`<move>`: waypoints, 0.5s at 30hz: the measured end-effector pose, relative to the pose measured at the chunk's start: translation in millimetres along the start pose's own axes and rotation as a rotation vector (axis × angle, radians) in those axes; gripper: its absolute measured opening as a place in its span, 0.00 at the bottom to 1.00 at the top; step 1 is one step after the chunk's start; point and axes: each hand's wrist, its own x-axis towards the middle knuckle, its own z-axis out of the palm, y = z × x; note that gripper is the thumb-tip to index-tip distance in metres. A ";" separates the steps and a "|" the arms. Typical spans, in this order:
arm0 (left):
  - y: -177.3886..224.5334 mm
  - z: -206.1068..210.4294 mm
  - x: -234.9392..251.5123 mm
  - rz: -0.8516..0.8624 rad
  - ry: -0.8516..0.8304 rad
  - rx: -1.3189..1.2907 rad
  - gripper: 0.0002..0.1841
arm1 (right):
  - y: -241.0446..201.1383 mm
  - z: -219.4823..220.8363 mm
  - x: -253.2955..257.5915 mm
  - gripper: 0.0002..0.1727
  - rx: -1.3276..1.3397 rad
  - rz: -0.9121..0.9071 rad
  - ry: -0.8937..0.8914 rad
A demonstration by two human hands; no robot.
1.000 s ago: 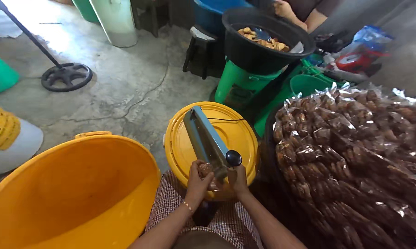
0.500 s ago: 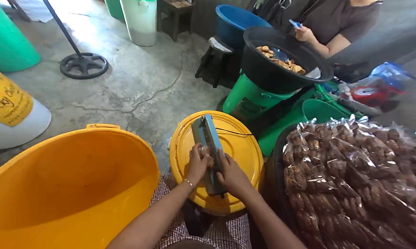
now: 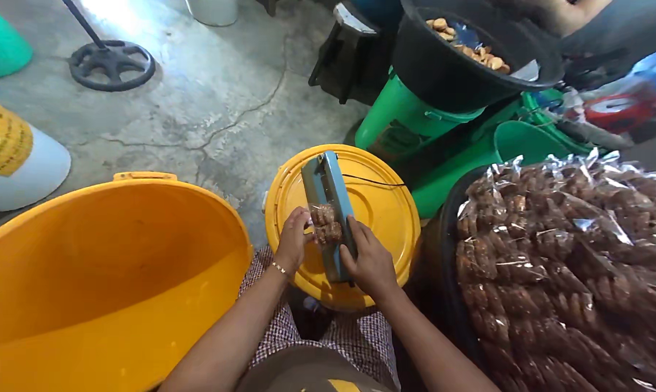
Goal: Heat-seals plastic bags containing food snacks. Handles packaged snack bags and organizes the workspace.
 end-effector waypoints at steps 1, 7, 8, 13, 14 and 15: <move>-0.7 2.5 0.9 -0.069 0.008 -0.064 0.20 | -0.1 0.4 -0.1 0.35 -0.003 0.003 -0.005; -9.9 -0.5 17.8 -0.241 -0.190 0.014 0.23 | -0.2 -1.0 1.2 0.34 0.008 0.016 -0.023; -9.9 -1.3 19.8 -0.233 -0.212 0.052 0.21 | -0.6 -1.6 1.2 0.34 0.011 0.021 -0.030; -3.9 1.1 20.9 -0.257 -0.235 0.090 0.19 | -1.7 -3.2 1.0 0.34 0.006 0.045 -0.063; 0.4 5.5 19.0 -0.268 -0.232 0.174 0.20 | -2.3 -4.8 1.1 0.34 0.006 0.058 -0.085; 4.9 9.7 17.1 -0.276 -0.246 0.290 0.23 | -3.1 -6.3 0.8 0.34 0.007 0.067 -0.099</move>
